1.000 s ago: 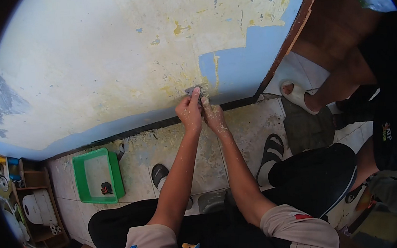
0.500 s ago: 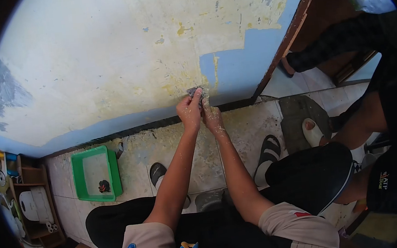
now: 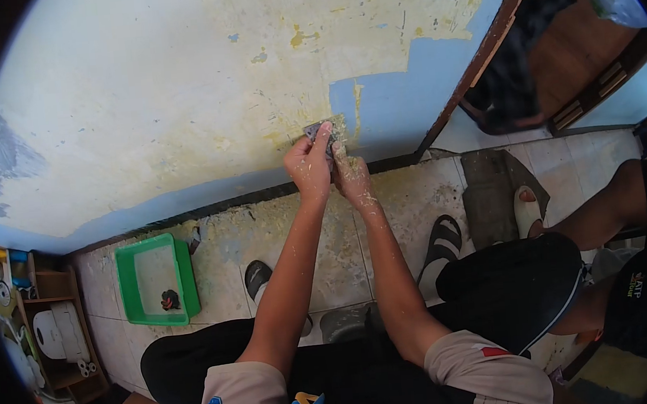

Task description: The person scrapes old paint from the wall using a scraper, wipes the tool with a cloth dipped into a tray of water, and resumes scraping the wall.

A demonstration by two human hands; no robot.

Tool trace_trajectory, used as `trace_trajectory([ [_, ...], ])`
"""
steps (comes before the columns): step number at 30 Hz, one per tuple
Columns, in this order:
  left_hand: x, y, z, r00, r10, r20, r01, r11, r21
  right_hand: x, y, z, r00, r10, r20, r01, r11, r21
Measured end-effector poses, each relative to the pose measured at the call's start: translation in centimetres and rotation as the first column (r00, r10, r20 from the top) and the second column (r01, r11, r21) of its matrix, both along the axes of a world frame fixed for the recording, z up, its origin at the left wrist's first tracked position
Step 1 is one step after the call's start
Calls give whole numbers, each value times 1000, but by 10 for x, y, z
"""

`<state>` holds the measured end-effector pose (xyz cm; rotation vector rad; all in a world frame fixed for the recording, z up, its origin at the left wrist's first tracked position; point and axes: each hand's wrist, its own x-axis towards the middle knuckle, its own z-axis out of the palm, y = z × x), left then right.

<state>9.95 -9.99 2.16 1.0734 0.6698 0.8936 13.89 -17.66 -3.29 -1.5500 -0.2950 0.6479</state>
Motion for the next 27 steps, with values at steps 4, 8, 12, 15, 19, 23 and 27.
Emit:
trace_trajectory([
  [4, -2, 0, 7, 1000, 4, -20, -3, 999, 41, 0, 5, 8, 994, -23, 109, 25, 1000, -13],
  [8, -1, 1, 6, 1000, -7, 27, 8, 1000, -5, -5, 5, 16, 999, -45, -8, 45, 999, 1],
  [12, 2, 8, 24, 999, -18, 27, 17, 1000, 19, -1, 3, 45, 993, -54, 104, 52, 999, 15],
  [15, 0, 10, 24, 998, -47, 43, 46, 999, 28, 0, 10, 49, 996, -88, 22, 86, 993, 76],
  [19, -2, 13, 16, 998, -62, 32, 60, 996, 62, -7, 8, 43, 990, -97, 105, 86, 991, 107],
  [23, -5, 7, 2, 999, -50, -10, 50, 999, 8, -8, 8, 16, 990, -88, 114, 83, 995, 51],
  [27, -8, 0, -3, 999, 1, -52, -1, 1000, 10, -9, 8, -5, 999, -44, -27, 46, 998, 50],
])
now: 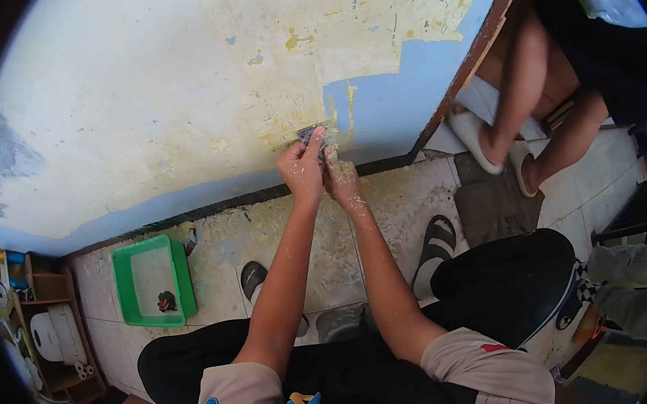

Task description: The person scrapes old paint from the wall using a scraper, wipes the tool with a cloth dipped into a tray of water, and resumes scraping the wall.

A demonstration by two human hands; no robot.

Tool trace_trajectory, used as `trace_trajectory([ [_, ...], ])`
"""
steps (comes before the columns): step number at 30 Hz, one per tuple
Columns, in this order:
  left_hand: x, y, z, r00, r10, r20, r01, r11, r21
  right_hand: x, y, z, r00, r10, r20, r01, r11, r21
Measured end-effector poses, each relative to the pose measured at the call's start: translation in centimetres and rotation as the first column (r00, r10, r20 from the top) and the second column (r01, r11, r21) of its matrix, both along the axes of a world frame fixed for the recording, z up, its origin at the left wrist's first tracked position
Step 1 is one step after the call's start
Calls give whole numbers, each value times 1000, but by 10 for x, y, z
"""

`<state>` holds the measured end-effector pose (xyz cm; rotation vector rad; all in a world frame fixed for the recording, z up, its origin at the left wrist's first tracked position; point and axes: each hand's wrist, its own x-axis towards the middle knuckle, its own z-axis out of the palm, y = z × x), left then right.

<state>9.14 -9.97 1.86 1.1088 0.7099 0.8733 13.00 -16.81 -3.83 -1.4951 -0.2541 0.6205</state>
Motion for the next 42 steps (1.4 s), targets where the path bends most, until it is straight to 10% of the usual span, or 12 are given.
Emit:
trace_trajectory([
  [17, 9, 12, 73, 993, -38, 113, 30, 997, 74, 6, 2, 96, 995, -9, 99, 5, 999, 42],
  [42, -3, 0, 17, 1000, 10, 9, -9, 995, -97, -6, -4, 20, 1000, 25, -10, -26, 996, -83],
])
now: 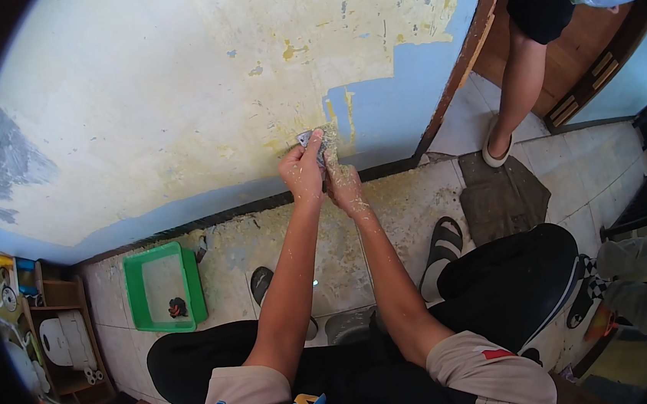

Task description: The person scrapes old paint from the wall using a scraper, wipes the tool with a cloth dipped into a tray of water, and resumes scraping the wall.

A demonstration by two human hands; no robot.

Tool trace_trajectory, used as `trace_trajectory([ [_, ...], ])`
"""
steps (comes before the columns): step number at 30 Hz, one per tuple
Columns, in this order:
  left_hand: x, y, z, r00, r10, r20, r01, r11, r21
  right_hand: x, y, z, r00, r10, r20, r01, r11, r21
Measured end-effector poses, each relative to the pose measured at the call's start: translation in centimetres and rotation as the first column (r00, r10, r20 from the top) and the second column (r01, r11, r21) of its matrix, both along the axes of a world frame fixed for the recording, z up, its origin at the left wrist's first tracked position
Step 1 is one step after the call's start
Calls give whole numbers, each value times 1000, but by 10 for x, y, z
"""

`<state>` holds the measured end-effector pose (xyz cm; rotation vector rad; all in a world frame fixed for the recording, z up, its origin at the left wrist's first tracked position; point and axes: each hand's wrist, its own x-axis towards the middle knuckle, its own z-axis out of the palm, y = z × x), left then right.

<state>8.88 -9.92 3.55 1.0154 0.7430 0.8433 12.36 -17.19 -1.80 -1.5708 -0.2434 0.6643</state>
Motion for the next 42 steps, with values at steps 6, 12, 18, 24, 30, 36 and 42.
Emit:
trace_trajectory([
  [6, 12, 18, 37, 998, -50, 23, 47, 992, 114, 13, 1, 66, 998, 55, 34, -58, 993, 102],
  [12, 6, 12, 47, 998, -42, 46, 34, 986, 166, 5, 6, 64, 999, -30, 27, 25, 981, 193],
  [18, 1, 2, 9, 1000, -13, 24, 12, 998, 59, 2, 4, 7, 1000, -12, 27, 9, 992, 124],
  [24, 1, 4, 15, 998, -39, 42, 34, 994, 101, -3, -5, 28, 970, 103, -222, -58, 978, 201],
  [30, 5, 6, 46, 999, -17, 51, 11, 993, 116, 7, -2, 59, 983, 112, -145, -79, 973, 216],
  [36, 5, 10, 49, 998, -44, 51, 36, 989, 145, 6, 6, 59, 1000, 14, 23, -18, 988, 156],
  [42, 1, 7, 9, 1000, -8, 29, 4, 993, 116, 1, 0, 22, 993, 48, -112, -29, 986, 164],
])
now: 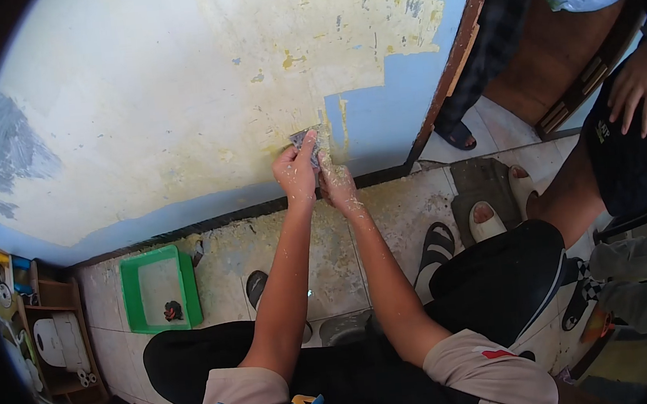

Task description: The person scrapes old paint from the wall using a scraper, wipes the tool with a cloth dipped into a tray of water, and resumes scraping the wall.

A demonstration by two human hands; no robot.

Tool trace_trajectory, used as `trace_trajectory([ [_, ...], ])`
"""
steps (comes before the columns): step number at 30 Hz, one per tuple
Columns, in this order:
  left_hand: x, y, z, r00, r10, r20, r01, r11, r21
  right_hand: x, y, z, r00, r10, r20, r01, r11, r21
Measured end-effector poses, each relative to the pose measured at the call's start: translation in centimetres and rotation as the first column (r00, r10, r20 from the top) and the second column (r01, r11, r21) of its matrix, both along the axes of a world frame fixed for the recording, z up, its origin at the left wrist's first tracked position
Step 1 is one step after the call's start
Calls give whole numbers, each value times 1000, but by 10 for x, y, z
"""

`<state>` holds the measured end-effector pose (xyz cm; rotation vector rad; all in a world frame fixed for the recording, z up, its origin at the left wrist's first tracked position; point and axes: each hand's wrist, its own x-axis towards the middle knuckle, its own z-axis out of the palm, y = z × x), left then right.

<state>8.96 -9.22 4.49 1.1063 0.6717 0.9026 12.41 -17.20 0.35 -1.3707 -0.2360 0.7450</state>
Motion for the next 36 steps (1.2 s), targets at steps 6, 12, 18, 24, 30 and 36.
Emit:
trace_trajectory([
  [6, -1, -4, -7, 998, 47, -39, -45, 998, 42, -1, -4, -2, 999, 21, -36, -21, 1000, 10],
  [12, -3, 2, 18, 1000, 22, -14, -21, 998, 61, 2, 2, 24, 998, 58, 25, -58, 998, 8],
  [18, -1, 7, 49, 1000, -15, 10, 14, 997, 79, 6, 7, 44, 989, 6, 150, -6, 1000, -1],
  [24, -3, 4, 4, 994, -36, -106, 43, 997, 69, 6, 11, -13, 990, -66, 122, 58, 996, 73],
  [30, -2, 2, 4, 996, -39, -83, 44, 997, 68, 4, 3, -3, 996, -32, 89, 35, 999, -31],
  [36, 6, 8, 25, 1000, -3, 11, 2, 997, 82, 2, 13, 19, 997, -49, 56, 50, 998, -25],
])
